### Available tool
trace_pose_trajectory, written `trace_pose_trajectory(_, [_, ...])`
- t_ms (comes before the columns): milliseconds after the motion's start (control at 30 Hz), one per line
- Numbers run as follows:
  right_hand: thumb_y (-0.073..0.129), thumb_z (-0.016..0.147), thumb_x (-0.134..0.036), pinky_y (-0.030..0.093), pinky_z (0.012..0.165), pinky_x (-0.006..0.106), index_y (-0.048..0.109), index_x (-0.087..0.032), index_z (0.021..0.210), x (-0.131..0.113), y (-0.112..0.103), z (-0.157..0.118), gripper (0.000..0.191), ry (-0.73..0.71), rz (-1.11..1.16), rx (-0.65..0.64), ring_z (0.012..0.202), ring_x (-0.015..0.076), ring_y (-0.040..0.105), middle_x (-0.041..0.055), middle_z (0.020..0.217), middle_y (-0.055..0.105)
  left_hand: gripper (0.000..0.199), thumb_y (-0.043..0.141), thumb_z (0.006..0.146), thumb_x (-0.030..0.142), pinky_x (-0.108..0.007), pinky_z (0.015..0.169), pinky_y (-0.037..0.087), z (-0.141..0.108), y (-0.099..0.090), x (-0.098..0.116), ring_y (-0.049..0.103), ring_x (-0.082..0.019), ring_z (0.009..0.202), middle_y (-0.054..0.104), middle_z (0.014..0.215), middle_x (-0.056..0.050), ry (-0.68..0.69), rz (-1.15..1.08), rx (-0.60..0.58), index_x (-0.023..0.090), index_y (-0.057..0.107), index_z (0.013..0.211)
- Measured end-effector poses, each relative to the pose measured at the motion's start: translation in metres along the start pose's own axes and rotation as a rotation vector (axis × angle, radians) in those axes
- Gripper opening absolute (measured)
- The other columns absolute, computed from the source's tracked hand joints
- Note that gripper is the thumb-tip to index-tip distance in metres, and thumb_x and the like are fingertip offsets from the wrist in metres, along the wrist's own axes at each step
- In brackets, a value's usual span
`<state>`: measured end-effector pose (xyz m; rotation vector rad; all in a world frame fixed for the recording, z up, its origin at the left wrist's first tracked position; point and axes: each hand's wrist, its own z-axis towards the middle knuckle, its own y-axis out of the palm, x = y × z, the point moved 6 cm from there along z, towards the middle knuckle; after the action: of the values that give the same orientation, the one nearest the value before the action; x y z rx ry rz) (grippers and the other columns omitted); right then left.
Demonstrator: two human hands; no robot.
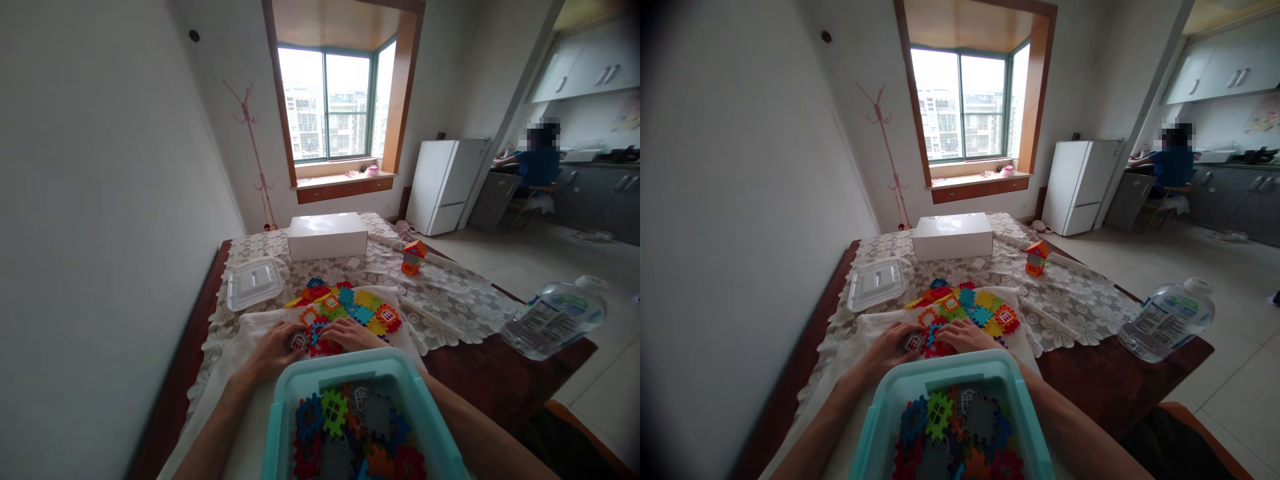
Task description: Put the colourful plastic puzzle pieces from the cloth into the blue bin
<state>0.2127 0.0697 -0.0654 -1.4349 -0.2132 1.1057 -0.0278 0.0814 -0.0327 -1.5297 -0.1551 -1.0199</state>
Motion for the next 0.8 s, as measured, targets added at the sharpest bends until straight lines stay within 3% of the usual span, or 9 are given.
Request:
trace_pose_trajectory(133, [0.085, 0.104, -0.059, 0.06, 0.125, 0.048, 0.084, -0.043, 0.148, 0.005, -0.005, 0.001, 0.047, 0.025, -0.059, 0.052, 0.136, 0.0353, 0.081, 0.0038, 0.145, 0.089, 0.039, 0.087, 0.093, 0.052, -0.067, 0.133, 0.054, 0.003, 0.003, -0.012, 0.077, -0.046, 0.14, 0.089, 0.133, -0.017, -0.032, 0.069, 0.05, 0.028, 0.095, 0.124])
trace_pose_trajectory(267, [0.079, 0.11, -0.053, 0.058, 0.127, 0.041, 0.084, -0.043, 0.147, 0.006, -0.011, 0.001, 0.038, 0.053, -0.13, 0.016, 0.142, 0.032, 0.081, 0.0012, 0.15, 0.088, 0.04, 0.085, 0.092, 0.045, -0.065, 0.127, 0.059, 0.005, 0.002, -0.024, 0.079, -0.046, 0.138, 0.087, 0.139, -0.017, 0.001, 0.065, 0.108, 0.03, 0.092, 0.129])
trace_pose_trajectory(333, [0.079, 0.11, -0.05, 0.059, 0.128, 0.038, 0.083, -0.046, 0.147, 0.005, -0.016, 0.002, 0.038, 0.066, -0.145, 0.016, 0.143, 0.03, 0.081, -0.0016, 0.155, 0.086, 0.039, 0.082, 0.095, 0.049, -0.059, 0.118, 0.065, 0.006, 0.0, -0.027, 0.083, -0.043, 0.126, 0.087, 0.136, -0.016, 0.033, 0.034, 0.15, 0.03, 0.092, 0.128])
trace_pose_trajectory(467, [0.081, 0.107, -0.057, 0.063, 0.125, 0.036, 0.083, -0.045, 0.145, 0.005, -0.026, 0.006, 0.04, 0.084, -0.196, 0.046, 0.144, 0.029, 0.082, -0.0009, 0.16, 0.083, 0.05, 0.08, 0.094, 0.068, -0.05, 0.084, 0.071, 0.008, -0.006, -0.038, 0.082, -0.035, 0.083, 0.091, 0.114, -0.013, -0.024, -0.084, 0.228, 0.027, 0.091, 0.12])
trace_pose_trajectory(533, [0.084, 0.104, -0.06, 0.063, 0.125, 0.036, 0.081, -0.048, 0.146, 0.011, -0.028, 0.008, 0.044, 0.144, -0.166, 0.062, 0.15, 0.0292, 0.079, -0.0025, 0.165, 0.08, 0.059, 0.085, 0.087, 0.077, -0.048, 0.078, 0.071, 0.009, -0.01, -0.043, 0.081, -0.035, 0.081, 0.091, 0.104, -0.011, -0.086, -0.18, 0.266, 0.025, 0.09, 0.115])
trace_pose_trajectory(633, [0.088, 0.099, -0.056, 0.065, 0.123, 0.044, 0.077, -0.051, 0.139, 0.027, -0.033, 0.009, 0.042, 0.317, 0.123, 0.217, 0.15, 0.0318, 0.078, -0.007, 0.161, 0.08, 0.071, 0.095, 0.072, 0.084, -0.047, 0.079, 0.073, 0.008, -0.022, -0.046, 0.085, -0.037, 0.088, 0.091, 0.103, -0.01, -0.189, -0.343, 0.353, 0.024, 0.089, 0.11])
trace_pose_trajectory(700, [0.091, 0.095, -0.059, 0.067, 0.109, 0.047, 0.078, -0.044, 0.127, 0.037, -0.038, 0.007, 0.038, 0.4, 0.48, 0.425, 0.131, 0.0348, 0.082, -0.001, 0.136, 0.087, 0.079, 0.105, 0.06, 0.08, -0.044, 0.082, 0.074, 0.008, -0.031, -0.044, 0.086, -0.038, 0.096, 0.091, 0.109, -0.011, -0.26, -0.487, 0.41, 0.023, 0.089, 0.111])
trace_pose_trajectory(800, [0.091, 0.086, -0.078, 0.063, 0.087, 0.042, 0.073, -0.035, 0.11, 0.038, -0.047, 0.0, 0.053, 0.363, 1.008, 0.702, 0.102, 0.0317, 0.078, 0.004, 0.098, 0.079, 0.087, 0.118, 0.047, 0.066, -0.036, 0.083, 0.074, 0.008, -0.042, -0.029, 0.086, -0.034, 0.102, 0.089, 0.112, -0.011, -0.339, -0.747, 0.444, 0.02, 0.088, 0.115])
